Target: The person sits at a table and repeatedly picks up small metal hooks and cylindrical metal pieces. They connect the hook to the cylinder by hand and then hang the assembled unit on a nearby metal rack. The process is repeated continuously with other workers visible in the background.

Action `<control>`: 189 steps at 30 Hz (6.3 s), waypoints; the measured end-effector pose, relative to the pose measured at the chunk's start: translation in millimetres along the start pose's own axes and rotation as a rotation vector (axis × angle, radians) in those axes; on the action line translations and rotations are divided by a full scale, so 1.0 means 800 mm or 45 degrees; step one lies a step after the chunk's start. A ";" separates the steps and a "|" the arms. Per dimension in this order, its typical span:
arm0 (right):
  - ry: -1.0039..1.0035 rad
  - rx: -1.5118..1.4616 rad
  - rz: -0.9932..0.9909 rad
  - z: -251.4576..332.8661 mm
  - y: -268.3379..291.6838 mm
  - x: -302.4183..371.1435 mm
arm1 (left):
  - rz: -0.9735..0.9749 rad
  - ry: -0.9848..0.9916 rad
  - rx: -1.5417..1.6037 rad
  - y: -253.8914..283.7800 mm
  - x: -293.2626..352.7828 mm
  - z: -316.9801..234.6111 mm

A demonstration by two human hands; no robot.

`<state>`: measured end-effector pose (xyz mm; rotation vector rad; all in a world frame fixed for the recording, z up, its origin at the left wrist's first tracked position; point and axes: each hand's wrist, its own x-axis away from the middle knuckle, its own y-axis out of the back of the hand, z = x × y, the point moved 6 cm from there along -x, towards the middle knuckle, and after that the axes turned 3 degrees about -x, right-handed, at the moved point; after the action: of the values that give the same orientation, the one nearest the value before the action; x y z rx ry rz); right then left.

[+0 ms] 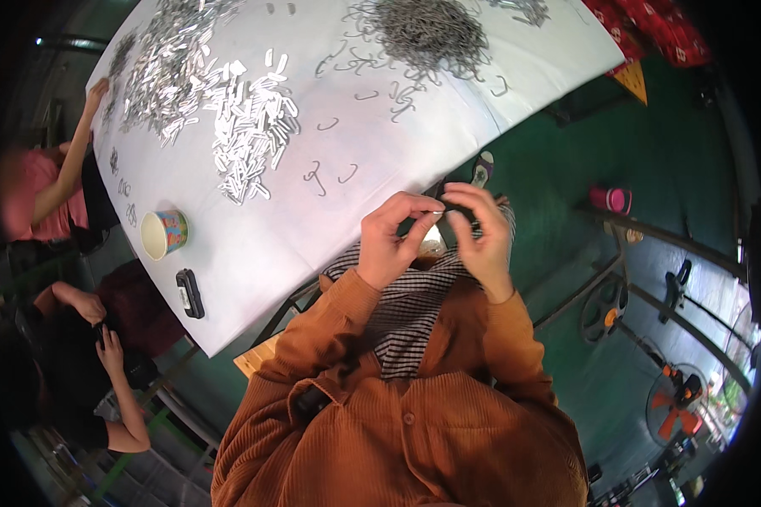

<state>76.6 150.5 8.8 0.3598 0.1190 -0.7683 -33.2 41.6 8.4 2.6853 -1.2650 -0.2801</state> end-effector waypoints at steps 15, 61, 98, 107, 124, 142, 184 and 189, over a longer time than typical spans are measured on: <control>-0.057 0.900 0.468 -0.051 -0.172 -0.269 | 0.291 -0.256 0.004 0.002 -0.015 0.059; -0.374 -0.651 -0.098 -0.041 0.055 -0.030 | 0.236 0.284 0.084 -0.025 -0.031 0.033; -0.195 -0.474 -0.204 -0.019 0.020 0.005 | -0.358 0.130 -0.446 0.159 0.000 0.063; -0.049 -0.315 -0.322 0.031 0.099 -0.008 | -0.387 0.102 -0.502 0.187 -0.046 0.056; 0.407 0.020 -1.000 0.422 0.340 0.070 | 0.621 -0.886 -1.039 -0.200 -0.154 0.041; 0.036 0.785 -1.941 0.512 0.452 0.374 | 0.642 -0.683 -1.499 -0.194 -0.176 0.061; 0.276 1.051 -2.748 0.757 0.625 0.813 | 0.624 -0.688 -1.716 -0.203 -0.192 0.106; 0.315 1.029 -2.672 0.770 0.630 0.818 | 0.661 -0.720 -1.722 -0.205 -0.206 0.124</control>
<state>881.3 -167.8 567.5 1.1115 0.4383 -2.8786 -37.3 266.5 -107.5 1.1234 -1.1393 -1.2832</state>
